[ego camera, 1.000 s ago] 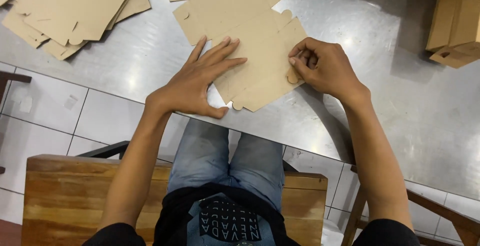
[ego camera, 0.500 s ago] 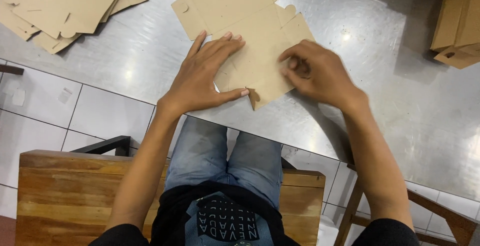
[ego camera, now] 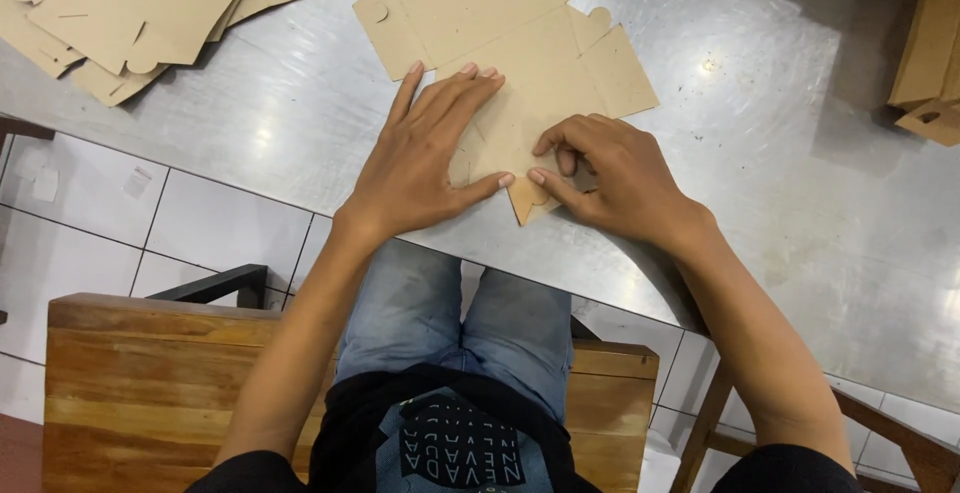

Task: The person assembles a flat cardboard box blank into a three-dimensional box by hand. They fold the side flaps, tuck in the locking tabs, and secure the structure on a metal work surface.

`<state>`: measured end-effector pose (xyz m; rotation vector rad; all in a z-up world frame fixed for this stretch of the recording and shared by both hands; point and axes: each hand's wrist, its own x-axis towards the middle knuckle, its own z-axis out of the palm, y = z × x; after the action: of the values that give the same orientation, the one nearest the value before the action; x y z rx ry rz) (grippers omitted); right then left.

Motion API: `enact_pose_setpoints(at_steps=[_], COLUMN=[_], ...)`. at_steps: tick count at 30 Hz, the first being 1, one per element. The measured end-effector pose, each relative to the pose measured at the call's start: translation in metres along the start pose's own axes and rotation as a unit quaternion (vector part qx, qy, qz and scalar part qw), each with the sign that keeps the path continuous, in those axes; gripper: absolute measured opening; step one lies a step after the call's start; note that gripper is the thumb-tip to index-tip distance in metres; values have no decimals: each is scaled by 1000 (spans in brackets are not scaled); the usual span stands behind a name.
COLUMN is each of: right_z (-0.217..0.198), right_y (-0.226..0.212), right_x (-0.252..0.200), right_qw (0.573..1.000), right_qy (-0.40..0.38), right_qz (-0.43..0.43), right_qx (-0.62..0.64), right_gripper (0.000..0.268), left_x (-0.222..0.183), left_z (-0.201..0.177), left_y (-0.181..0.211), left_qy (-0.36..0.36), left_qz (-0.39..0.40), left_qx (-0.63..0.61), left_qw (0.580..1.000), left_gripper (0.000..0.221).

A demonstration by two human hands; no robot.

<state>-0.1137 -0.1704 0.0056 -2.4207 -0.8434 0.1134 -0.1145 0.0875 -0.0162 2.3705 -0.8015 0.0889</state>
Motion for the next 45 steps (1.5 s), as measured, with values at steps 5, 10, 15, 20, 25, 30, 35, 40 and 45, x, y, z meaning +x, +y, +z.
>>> enact_pose_setpoints(at_steps=[5,10,15,20,25,30,35,40,45], right_z=[-2,-7,-10,-10,-10,-10,-10,-11,-10], right_y=[1,0,0,-1,-1,1,-1,-1,0], right_x=[1,3,3,4,4,3,3,3,3], right_qw=[1000,1000,999,999,999,999,999,999,999], right_qy=[-6,-17,-37,-36,-32,-35,-34,-35,-34], right_qz=[-9,-22,-21,-15,-15,-16,-18,-17,-19], right_qx=[1,4,6,6,7,7,7,5,8], right_gripper=[13,19,29,29,29,30,30,30,32], left_x=[0,0,1,3,2,2,2,2,2], left_z=[4,5,5,2,2,2,3,5,5], left_y=[1,2,5,10,10,10,9,8,8], left_qy=[15,29,-12,-29,-25,-25,-7,2,8], left_qz=[-2,3,-9,-18,-20,-29,-33,-30,-27], left_qx=[1,-3,5,16,7,-8,-22,-21,-14], left_qw=[1000,1000,1000,999,999,999,999,999,999], left_gripper=[82,87,112,119,117,107,96,89,98])
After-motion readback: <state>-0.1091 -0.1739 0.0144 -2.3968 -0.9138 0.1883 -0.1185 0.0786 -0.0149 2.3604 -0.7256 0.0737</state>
